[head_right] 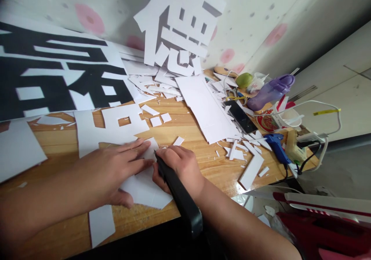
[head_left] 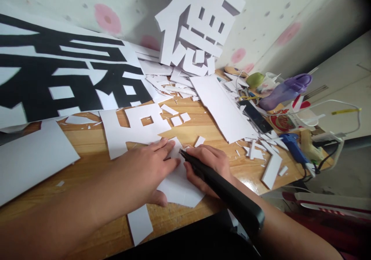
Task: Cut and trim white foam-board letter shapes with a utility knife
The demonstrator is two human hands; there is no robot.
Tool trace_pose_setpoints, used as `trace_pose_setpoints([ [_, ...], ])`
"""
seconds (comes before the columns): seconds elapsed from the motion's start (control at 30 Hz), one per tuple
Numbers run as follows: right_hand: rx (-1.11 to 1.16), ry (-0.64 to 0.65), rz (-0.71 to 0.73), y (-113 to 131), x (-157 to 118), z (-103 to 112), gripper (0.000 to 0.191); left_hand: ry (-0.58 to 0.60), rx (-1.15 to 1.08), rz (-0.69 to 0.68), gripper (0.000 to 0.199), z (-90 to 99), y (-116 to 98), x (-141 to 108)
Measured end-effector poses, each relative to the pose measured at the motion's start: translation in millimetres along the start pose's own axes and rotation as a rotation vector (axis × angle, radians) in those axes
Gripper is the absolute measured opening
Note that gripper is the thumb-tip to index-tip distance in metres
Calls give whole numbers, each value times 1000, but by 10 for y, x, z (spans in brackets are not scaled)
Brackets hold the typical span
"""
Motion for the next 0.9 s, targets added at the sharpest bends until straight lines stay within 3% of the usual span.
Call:
trace_pose_setpoints([
  [0.5,4,85,3,46,-80,73,15,-43,-45,28,75,-4,54,-13],
  [0.9,4,63,-9,61,-93,63,15,-30,-43,47,75,51,38,-18],
])
Point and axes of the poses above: each hand's wrist, its own x-axis towards the middle knuckle, its own z-axis out of the back of the hand, y = z × x, the point moved 10 cm from there along x, towards the middle knuckle
